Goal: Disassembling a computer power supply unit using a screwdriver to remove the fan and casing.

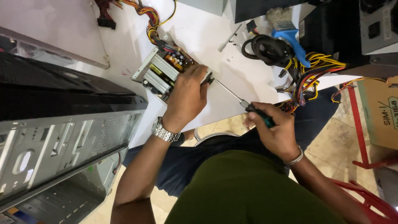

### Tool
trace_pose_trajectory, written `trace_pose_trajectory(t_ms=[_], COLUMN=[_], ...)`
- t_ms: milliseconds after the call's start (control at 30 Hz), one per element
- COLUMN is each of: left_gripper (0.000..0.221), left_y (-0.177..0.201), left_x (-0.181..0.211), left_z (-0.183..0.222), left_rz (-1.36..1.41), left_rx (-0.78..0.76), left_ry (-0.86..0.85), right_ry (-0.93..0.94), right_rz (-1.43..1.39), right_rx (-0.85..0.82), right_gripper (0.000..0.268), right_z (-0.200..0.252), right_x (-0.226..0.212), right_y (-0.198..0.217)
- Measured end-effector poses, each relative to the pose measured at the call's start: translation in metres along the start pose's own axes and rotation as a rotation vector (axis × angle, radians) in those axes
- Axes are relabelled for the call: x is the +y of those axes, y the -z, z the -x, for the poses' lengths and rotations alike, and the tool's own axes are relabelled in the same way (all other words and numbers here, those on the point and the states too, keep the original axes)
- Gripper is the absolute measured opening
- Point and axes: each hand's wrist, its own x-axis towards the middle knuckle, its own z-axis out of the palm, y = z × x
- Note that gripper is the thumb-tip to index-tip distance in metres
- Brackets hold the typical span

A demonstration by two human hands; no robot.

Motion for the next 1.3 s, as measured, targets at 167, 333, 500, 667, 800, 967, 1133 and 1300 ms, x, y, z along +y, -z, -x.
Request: trace_pose_trajectory(t_ms=[167, 333, 500, 667, 800, 967, 1133, 1300], left_gripper=[0.035, 0.027, 0.008, 0.008, 0.006, 0.010, 0.013, 0.007], left_y=[-0.014, -0.029, -0.094, -0.119, -0.113, -0.105, -0.073, -0.081], left_x=[0.008, 0.051, 0.062, 0.039, 0.032, 0.036, 0.058, 0.057], left_z=[-0.016, -0.028, -0.060, -0.086, -0.097, -0.098, -0.071, 0.002], left_rz=[-0.329, -0.601, -0.606, -0.525, -0.422, -0.413, -0.376, 0.948], left_rx=[0.197, 0.374, 0.403, 0.404, 0.351, 0.340, 0.434, 0.426], left_ry=[-0.038, -0.138, -0.003, 0.102, 0.100, 0.058, 0.008, 0.230], right_ry=[0.101, 0.239, 0.301, 0.279, 0.293, 0.293, 0.297, 0.124], right_rz=[0.082, 0.196, 0.201, 0.199, 0.162, 0.145, 0.130, -0.067], right_rx=[0.097, 0.199, 0.242, 0.237, 0.268, 0.274, 0.254, 0.074], right_gripper=[0.019, 0.022, 0.020, 0.021, 0.020, 0.024, 0.024, 0.024], right_z=[-0.004, -0.016, -0.025, -0.018, -0.024, -0.026, -0.025, -0.002], right_x=[0.029, 0.044, 0.068, 0.074, 0.077, 0.083, 0.083, 0.088], right_y=[0.019, 0.020, 0.019, 0.023, 0.021, 0.018, 0.024, 0.045])
